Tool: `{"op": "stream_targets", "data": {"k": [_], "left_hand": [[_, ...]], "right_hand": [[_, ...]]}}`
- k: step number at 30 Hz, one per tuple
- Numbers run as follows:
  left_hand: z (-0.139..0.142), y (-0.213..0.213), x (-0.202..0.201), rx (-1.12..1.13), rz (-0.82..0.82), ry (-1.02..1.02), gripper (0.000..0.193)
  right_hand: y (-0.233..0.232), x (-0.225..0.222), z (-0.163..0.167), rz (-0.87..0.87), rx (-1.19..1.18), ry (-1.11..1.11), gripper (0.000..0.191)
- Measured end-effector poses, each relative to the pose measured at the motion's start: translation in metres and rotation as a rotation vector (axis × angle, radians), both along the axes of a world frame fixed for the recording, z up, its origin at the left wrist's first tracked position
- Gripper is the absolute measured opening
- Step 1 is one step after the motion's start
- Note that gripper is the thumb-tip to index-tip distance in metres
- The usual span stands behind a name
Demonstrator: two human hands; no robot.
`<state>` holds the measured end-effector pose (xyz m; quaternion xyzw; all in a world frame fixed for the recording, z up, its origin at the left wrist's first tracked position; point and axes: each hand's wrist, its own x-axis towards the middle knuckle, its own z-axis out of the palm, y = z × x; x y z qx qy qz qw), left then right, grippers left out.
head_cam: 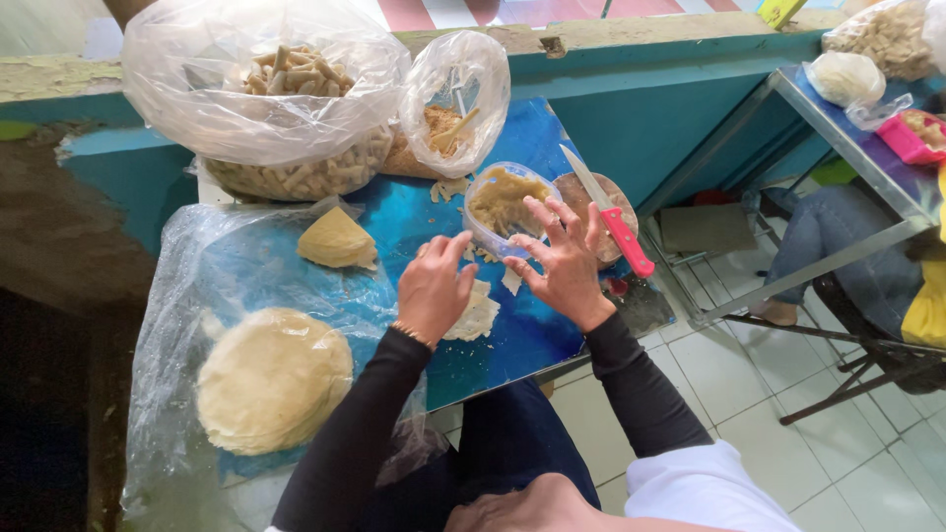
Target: The person sits at a small table and fills small square dough wrappers with a brown filling, scooping the filling with a spoon from a plastic container onto each wrapper. They then fold and pinch each wrapper closed and set the finished pastry aside, repeating the process.
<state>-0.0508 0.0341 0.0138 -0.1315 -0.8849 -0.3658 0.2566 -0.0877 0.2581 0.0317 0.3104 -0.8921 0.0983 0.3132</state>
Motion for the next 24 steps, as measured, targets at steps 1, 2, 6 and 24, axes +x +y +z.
{"op": "stream_targets", "data": {"k": [1,2,6,24], "left_hand": [[-0.001,0.010,-0.010,0.008,0.003,-0.018,0.043],[-0.004,0.018,-0.019,0.017,0.002,-0.035,0.049],[-0.020,0.045,-0.058,0.092,0.004,-0.008,0.033],[-0.014,-0.021,0.029,-0.189,-0.166,0.035,0.012]], "right_hand": [[0.001,-0.004,-0.001,0.024,-0.092,-0.114,0.028],[0.001,-0.009,-0.003,0.046,-0.184,-0.228,0.027],[0.010,-0.024,-0.015,0.201,-0.517,-0.524,0.028],[-0.023,0.020,0.001,0.250,0.498,0.190,0.041]]}}
